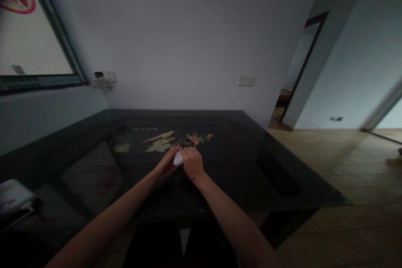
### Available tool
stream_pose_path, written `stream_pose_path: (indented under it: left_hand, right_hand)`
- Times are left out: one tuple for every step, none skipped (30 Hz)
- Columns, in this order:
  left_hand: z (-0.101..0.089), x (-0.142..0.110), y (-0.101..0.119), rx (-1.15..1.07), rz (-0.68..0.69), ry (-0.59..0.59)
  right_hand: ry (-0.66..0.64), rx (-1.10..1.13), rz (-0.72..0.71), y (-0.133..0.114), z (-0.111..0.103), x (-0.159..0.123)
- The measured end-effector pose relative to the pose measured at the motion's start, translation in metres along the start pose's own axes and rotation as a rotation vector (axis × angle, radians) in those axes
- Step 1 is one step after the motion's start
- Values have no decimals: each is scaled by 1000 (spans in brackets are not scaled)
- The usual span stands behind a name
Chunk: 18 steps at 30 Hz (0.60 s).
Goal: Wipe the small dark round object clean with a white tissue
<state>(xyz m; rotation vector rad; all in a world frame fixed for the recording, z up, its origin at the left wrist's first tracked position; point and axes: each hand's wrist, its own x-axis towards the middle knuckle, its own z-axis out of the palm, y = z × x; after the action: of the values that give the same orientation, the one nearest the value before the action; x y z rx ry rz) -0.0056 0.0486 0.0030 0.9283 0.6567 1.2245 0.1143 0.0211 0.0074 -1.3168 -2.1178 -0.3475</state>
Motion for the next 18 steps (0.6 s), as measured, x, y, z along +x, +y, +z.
stream_pose_path:
  left_hand:
    - [1,-1,0,-10,5,-1]
    - [1,-1,1,-20,9,1]
    - [0,-1,2,-31,8,0]
    - [-2,0,3,-35,15,8]
    - [-3,2,4,-30,24,18]
    - [-6,3,6,-16,36,30]
    - [-8,5,7,3,46,42]
    - [-11,7,7,27,57,55]
    - [-14,9,8,55,66,68]
    - [-16,11,8,89,73,80]
    - [-19,13,8,125,78,89]
    - [-22,14,8,162,81,98]
    - [-24,15,8,201,84,106]
    - [-26,16,8,233,87,112]
    - [-28,16,8,259,89,118]
    - [-29,17,8,277,94,123]
    - [-29,17,8,289,98,126]
    - [-30,17,7,291,101,125]
  right_hand:
    - [-8,5,14,0,2,0]
    - [-19,18,22,-1,3,-1]
    - [-30,38,24,-2,6,-1]
    - [-40,62,22,-3,8,-2]
    - [-48,86,19,-4,10,-2]
    - [-58,108,16,-4,11,-3]
    - [-68,129,12,-5,12,-3]
    - [-76,151,11,-6,12,-3]
    - [-81,176,13,-6,11,-4]
    - [-83,206,18,-6,10,-4]
    - [-85,238,24,-6,9,-4]
    - [-87,268,32,-6,8,-4]
    - [-90,296,42,-6,7,-4]
    - [-94,320,50,-5,6,-4]
    - [-97,343,54,-4,6,-4]
    - [-93,367,56,-3,7,-4]
    - [-80,395,57,-1,8,-4]
    - [-59,428,57,0,9,-5]
